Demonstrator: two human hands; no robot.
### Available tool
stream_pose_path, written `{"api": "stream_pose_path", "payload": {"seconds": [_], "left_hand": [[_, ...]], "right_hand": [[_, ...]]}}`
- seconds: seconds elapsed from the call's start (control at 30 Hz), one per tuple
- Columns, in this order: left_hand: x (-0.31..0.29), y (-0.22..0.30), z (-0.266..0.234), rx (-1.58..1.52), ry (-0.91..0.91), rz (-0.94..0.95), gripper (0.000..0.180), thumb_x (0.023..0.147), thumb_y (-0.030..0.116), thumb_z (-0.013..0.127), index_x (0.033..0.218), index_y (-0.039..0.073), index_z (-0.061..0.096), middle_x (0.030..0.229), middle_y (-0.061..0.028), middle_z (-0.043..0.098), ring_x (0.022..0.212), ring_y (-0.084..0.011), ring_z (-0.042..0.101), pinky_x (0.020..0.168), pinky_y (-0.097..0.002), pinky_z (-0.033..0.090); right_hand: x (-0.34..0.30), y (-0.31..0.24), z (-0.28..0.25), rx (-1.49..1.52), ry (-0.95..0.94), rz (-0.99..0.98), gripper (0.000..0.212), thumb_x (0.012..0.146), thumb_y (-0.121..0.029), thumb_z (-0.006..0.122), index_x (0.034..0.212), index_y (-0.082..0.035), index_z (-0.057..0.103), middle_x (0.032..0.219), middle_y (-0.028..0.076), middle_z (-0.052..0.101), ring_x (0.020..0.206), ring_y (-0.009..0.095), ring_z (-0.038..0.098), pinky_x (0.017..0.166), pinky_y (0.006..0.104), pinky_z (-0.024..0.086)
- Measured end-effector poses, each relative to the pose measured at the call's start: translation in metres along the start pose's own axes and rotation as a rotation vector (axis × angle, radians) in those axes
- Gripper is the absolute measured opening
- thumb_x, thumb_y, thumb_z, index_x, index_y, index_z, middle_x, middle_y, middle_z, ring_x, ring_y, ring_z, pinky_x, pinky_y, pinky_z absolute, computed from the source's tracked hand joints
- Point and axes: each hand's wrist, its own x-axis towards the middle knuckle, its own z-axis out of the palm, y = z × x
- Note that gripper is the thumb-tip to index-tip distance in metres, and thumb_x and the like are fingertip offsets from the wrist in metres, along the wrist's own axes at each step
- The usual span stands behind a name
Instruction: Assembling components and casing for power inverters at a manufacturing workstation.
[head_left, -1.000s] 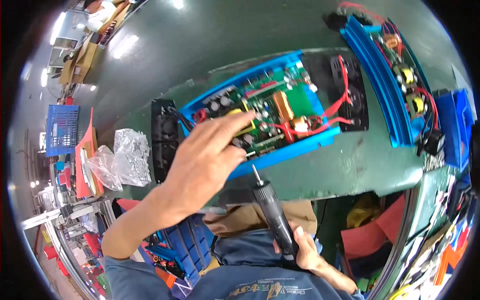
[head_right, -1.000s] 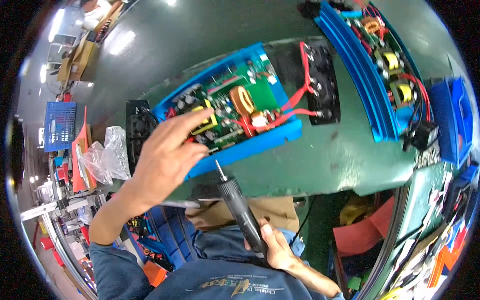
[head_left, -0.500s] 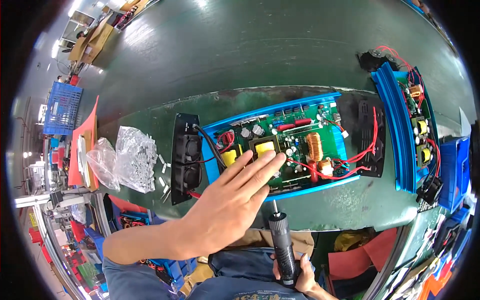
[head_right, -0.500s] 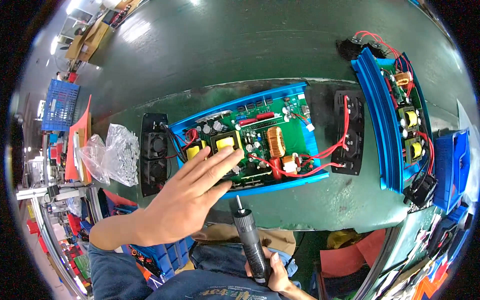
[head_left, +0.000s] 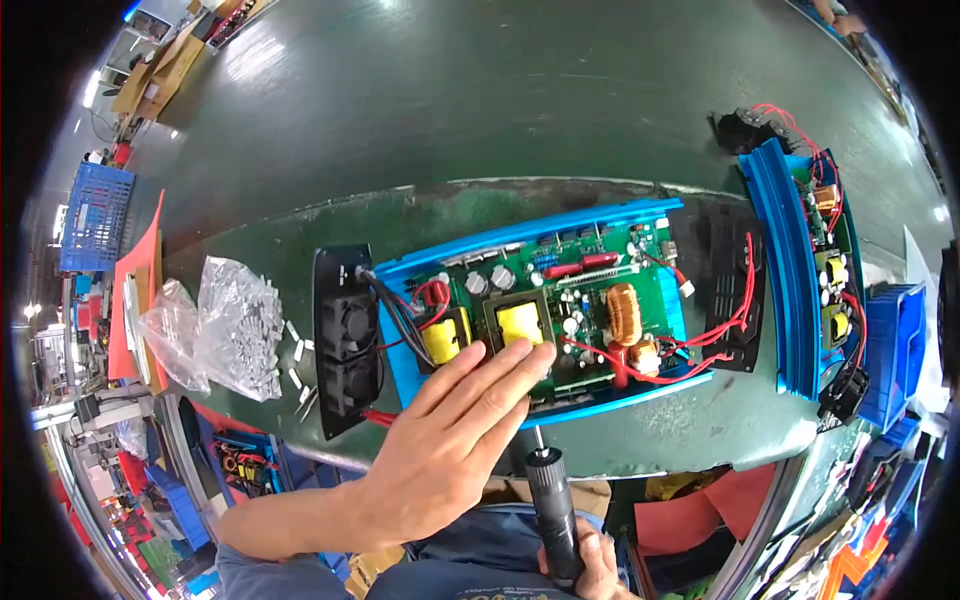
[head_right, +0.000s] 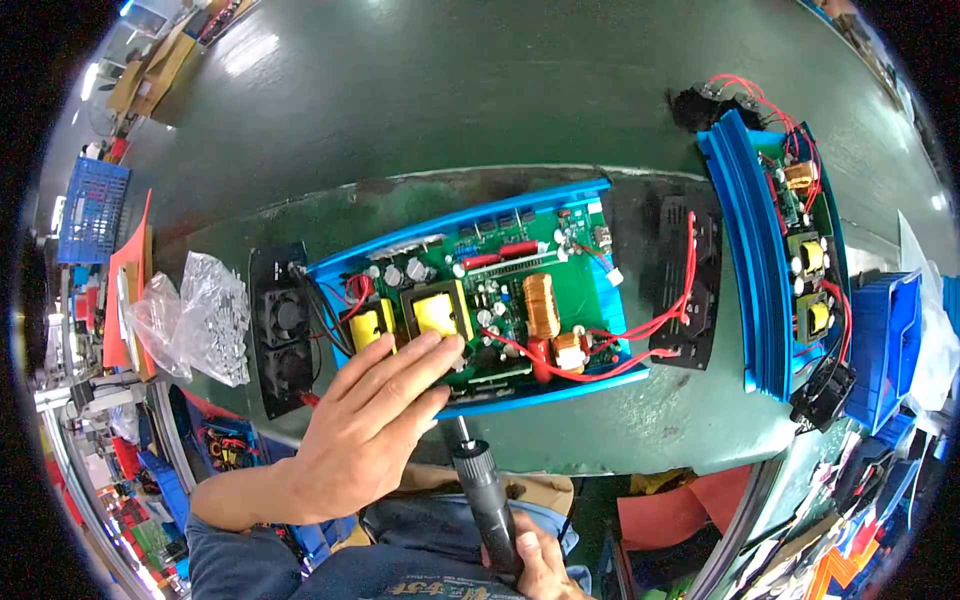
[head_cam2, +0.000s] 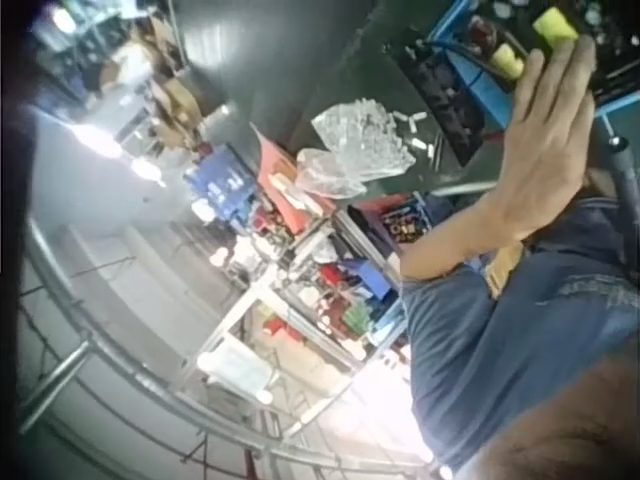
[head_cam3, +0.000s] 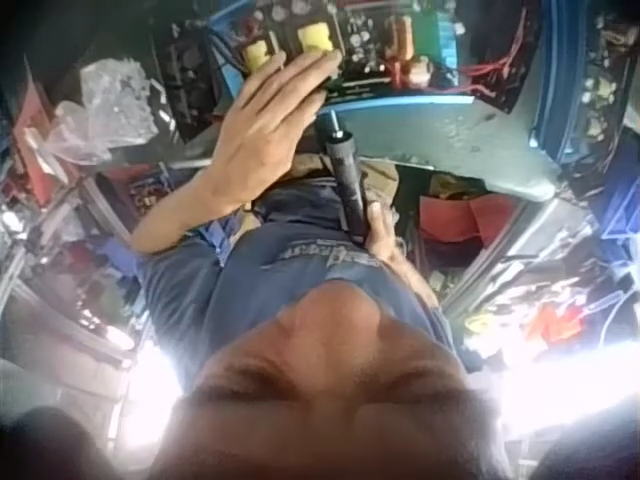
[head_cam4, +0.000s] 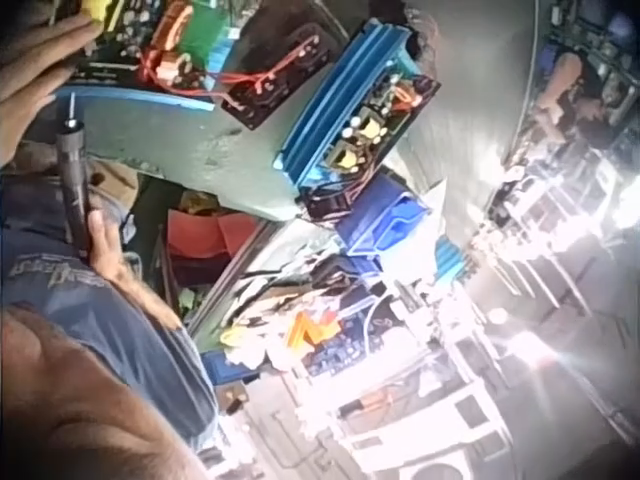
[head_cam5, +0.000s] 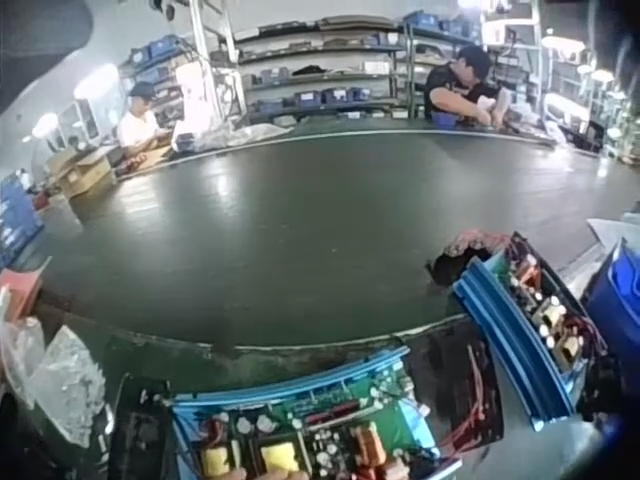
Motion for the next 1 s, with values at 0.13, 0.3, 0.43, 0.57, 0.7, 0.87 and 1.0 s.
{"api": "stream_pose_path", "payload": {"seconds": [0.13, 0.3, 0.43, 0.57, 0.7, 0.87, 1.0], "left_hand": [[-0.001, -0.001, 0.002, -0.049, 0.003, 0.023, 0.022, 0.085, 0.002, 0.065, 0.106, -0.004, 0.069, 0.147, -0.0151, 0.056, 0.139, -0.0273, 0.051, 0.117, -0.0452, 0.036], [-0.003, -0.002, 0.007, -0.066, 0.029, 0.044, 0.024, 0.088, 0.002, 0.064, 0.111, -0.004, 0.068, 0.146, -0.0132, 0.057, 0.137, -0.0272, 0.053, 0.117, -0.0462, 0.036], [-0.006, -0.001, 0.005, 0.037, 0.040, 0.050, 0.023, 0.088, 0.004, 0.066, 0.110, -0.003, 0.069, 0.144, -0.0131, 0.059, 0.137, -0.0283, 0.053, 0.117, -0.0481, 0.036], [-0.027, -0.011, -0.020, 0.102, 0.211, -0.002, 0.032, 0.078, 0.011, 0.079, 0.109, 0.008, 0.071, 0.141, -0.0165, 0.060, 0.135, -0.0324, 0.055, 0.117, -0.0531, 0.035], [-0.061, -0.036, -0.059, 0.220, 0.440, -0.225, 0.032, 0.083, 0.004, 0.075, 0.114, 0.002, 0.069, 0.133, -0.0194, 0.064, 0.125, -0.0383, 0.060, 0.114, -0.0530, 0.038], [-0.103, -0.083, -0.073, 0.270, 0.724, -0.432, 0.031, 0.088, 0.001, 0.071, 0.119, 0.001, 0.067, 0.127, -0.0156, 0.067, 0.118, -0.0336, 0.063, 0.104, -0.0420, 0.047], [-0.131, -0.100, -0.069, 0.227, 0.693, -0.529, 0.033, 0.089, 0.003, 0.071, 0.122, 0.003, 0.065, 0.122, -0.0154, 0.068, 0.115, -0.0329, 0.064, 0.100, -0.0406, 0.049]], "right_hand": [[0.002, 0.003, -0.012, 0.128, -0.139, 0.178, 0.086, 0.095, -0.075, 0.037, 0.132, 0.001, 0.057, 0.082, 0.005, 0.062, 0.070, 0.014, 0.055, 0.065, 0.0291, 0.041], [0.010, 0.024, -0.025, 0.711, -0.535, 0.383, 0.104, 0.093, -0.083, 0.028, 0.143, 0.006, 0.047, 0.071, 0.007, 0.057, 0.061, 0.017, 0.050, 0.063, 0.0288, 0.038], [0.004, 0.000, -0.018, 0.587, -0.441, 0.417, 0.100, 0.093, -0.084, 0.024, 0.139, 0.001, 0.052, 0.063, 0.007, 0.056, 0.055, 0.018, 0.045, 0.060, 0.0302, 0.038], [-0.010, 0.005, -0.035, -0.291, -0.058, 0.055, 0.096, 0.096, -0.080, 0.018, 0.129, 0.002, 0.056, 0.080, 0.007, 0.065, 0.068, 0.016, 0.056, 0.066, 0.0296, 0.044], [-0.021, 0.029, -0.048, -0.395, 0.161, -0.083, 0.088, 0.099, -0.073, 0.024, 0.132, 0.002, 0.055, 0.081, 0.007, 0.064, 0.063, 0.015, 0.057, 0.058, 0.0270, 0.044], [-0.017, 0.022, -0.029, -0.142, 0.225, 0.032, 0.077, 0.100, -0.067, 0.031, 0.140, -0.005, 0.053, 0.104, 0.007, 0.063, 0.091, 0.018, 0.059, 0.076, 0.0317, 0.048], [-0.012, 0.036, -0.037, -0.148, 0.198, 0.008, 0.082, 0.096, -0.074, 0.031, 0.138, -0.007, 0.053, 0.098, 0.006, 0.064, 0.082, 0.020, 0.060, 0.071, 0.0289, 0.047]]}}
